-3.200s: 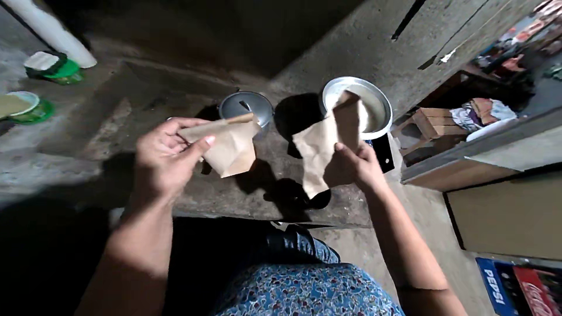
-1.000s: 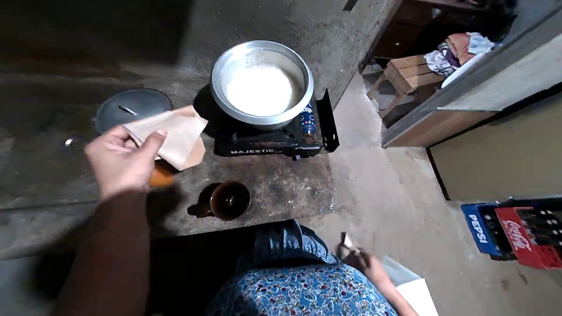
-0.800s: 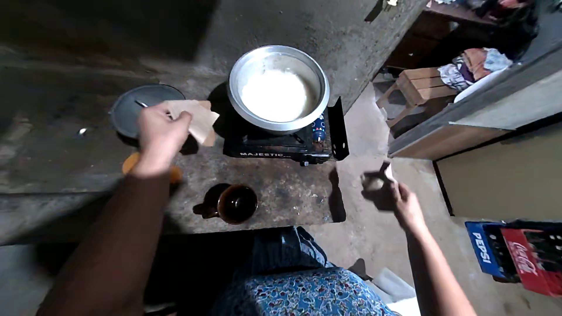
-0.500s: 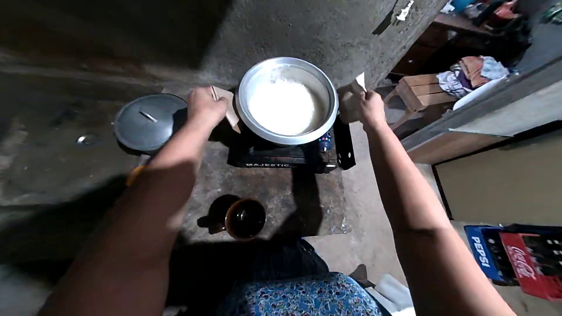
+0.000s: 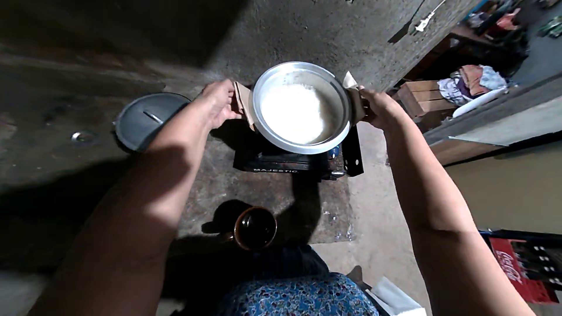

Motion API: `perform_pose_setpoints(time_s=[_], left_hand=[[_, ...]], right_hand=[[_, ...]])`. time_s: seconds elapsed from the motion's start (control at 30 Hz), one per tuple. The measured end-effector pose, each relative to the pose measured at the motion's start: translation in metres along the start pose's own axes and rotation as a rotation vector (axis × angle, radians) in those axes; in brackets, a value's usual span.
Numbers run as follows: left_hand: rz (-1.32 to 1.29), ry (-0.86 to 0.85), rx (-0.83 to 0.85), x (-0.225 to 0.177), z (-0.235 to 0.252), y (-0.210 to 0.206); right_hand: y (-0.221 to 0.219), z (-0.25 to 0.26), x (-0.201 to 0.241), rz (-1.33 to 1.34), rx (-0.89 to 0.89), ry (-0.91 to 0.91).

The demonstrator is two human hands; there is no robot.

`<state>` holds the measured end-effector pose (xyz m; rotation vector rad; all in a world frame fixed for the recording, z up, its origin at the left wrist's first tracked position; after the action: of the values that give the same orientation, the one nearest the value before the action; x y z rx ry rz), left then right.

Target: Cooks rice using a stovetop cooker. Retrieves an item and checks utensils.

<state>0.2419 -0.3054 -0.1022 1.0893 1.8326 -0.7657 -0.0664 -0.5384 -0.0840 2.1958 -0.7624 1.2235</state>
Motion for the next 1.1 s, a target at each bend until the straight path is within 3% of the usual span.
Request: perform_pose_setpoints(time_s=[0.17, 0.37, 0.67, 0.87, 1.1], left_hand=[[0.002, -0.022, 0.104, 0.012, 0.007, 0.002], [0.042, -0.025, 0.043, 0.015, 0.014, -0.005], [0.321, 0.036, -0.072, 0.002, 0.023, 0.003], [0.279, 0.034, -0.139, 0.001, 0.019, 0.009], [0.425, 0.109, -0.134, -0.008, 0.020, 0.009]], right_hand=[[-0.007, 0.005, 0.003, 0.028, 0.104, 0.075], [0.001, 0.019, -0.010, 0.001, -0.031, 0.058], [0.004, 0.023, -0.015, -0.033, -0.018, 0.035], [0.006, 0.019, -0.014, -0.030, -0.085, 0.033], [0.005, 0.018, -0.012, -0.107, -0.099, 0.024]])
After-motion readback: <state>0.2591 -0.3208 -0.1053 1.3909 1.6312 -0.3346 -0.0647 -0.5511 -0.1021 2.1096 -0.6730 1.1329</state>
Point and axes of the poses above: each hand's wrist, its own z-axis towards the middle knuckle, its own y-axis out of the back of the hand, x = y × z, the point moved 10 cm from there along z, towards the middle knuckle, and after that the axes turned 15 degrees about x, right-handed, at the moved point
